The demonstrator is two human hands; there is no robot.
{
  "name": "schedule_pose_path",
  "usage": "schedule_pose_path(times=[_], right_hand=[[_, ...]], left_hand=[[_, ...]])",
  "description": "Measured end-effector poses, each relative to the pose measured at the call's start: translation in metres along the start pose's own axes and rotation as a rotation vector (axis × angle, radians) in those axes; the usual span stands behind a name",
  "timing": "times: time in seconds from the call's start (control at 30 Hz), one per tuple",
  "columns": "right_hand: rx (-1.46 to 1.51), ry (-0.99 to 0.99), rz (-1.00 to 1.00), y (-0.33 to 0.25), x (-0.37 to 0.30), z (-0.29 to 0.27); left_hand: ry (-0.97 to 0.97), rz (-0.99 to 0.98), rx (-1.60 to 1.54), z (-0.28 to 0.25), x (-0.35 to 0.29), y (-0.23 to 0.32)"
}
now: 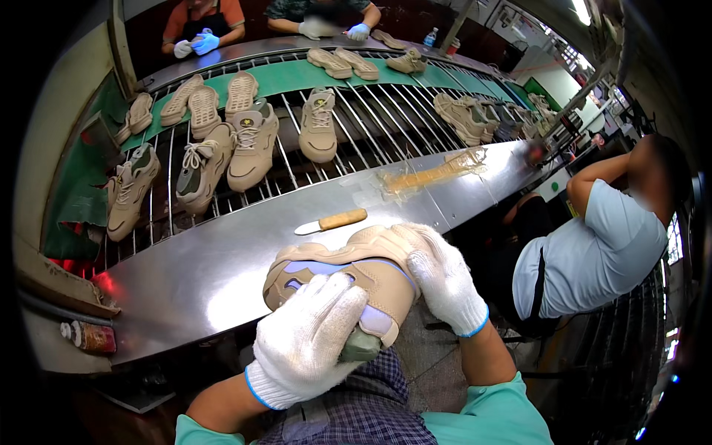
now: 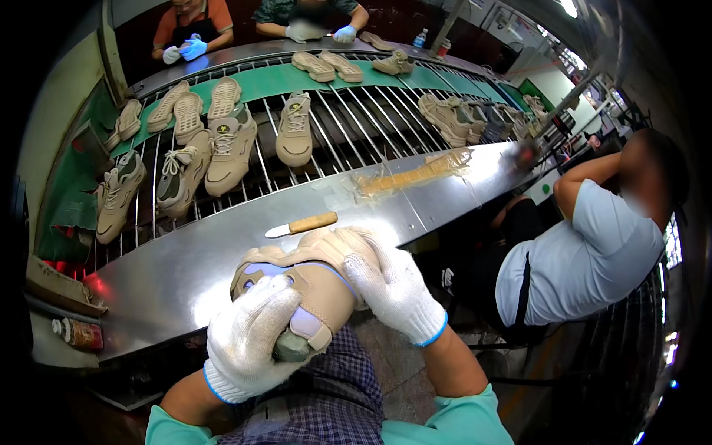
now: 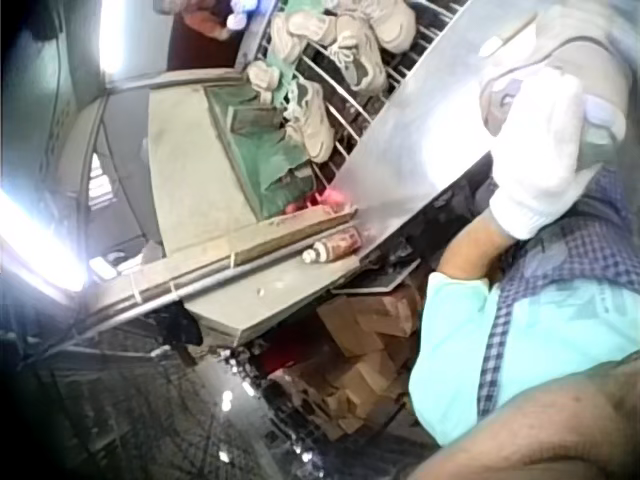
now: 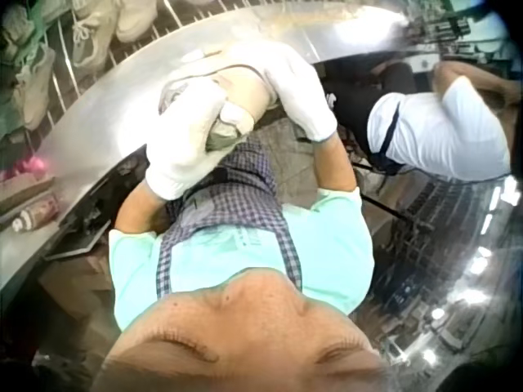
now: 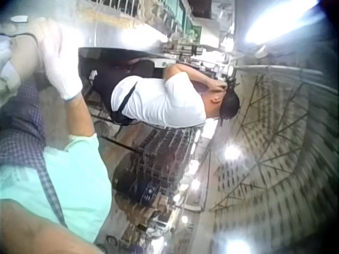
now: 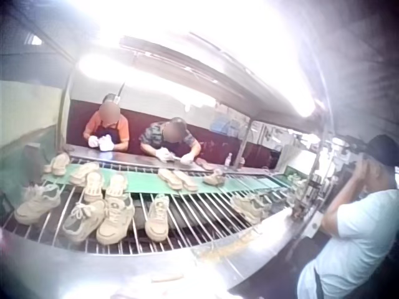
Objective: The person picks up shoe outsoles and uppers from a conveyor belt and joins them together by hand, pressing along the edges to secure the bond.
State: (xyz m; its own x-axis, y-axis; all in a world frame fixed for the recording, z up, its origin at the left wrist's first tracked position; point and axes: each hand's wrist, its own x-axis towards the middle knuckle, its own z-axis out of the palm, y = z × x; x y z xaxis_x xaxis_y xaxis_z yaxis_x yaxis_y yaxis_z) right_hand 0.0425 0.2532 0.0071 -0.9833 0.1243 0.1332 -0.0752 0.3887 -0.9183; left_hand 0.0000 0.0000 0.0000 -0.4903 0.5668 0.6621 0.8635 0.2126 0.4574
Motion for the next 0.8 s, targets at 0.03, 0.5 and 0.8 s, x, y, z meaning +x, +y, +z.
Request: schedule_pose_path(times=[0.03,0.5,0.8], right_hand=[[-0.031,0.0,0.002,-0.002,-0.002,0.0],[-0.445,-0.387,0.166,-0.006,-0.016,0.006],[-0.645,-0.683,0.174,0.011,-0.007,0.033]], left_hand=[[-0.008,0.022,0.002,-0.001,0.0,0.0],[-0.067,0.271,0.196,0.009,-0.033,-0.014],[-0.201,0.391,0.297,0.009,-0.085,-0.02]])
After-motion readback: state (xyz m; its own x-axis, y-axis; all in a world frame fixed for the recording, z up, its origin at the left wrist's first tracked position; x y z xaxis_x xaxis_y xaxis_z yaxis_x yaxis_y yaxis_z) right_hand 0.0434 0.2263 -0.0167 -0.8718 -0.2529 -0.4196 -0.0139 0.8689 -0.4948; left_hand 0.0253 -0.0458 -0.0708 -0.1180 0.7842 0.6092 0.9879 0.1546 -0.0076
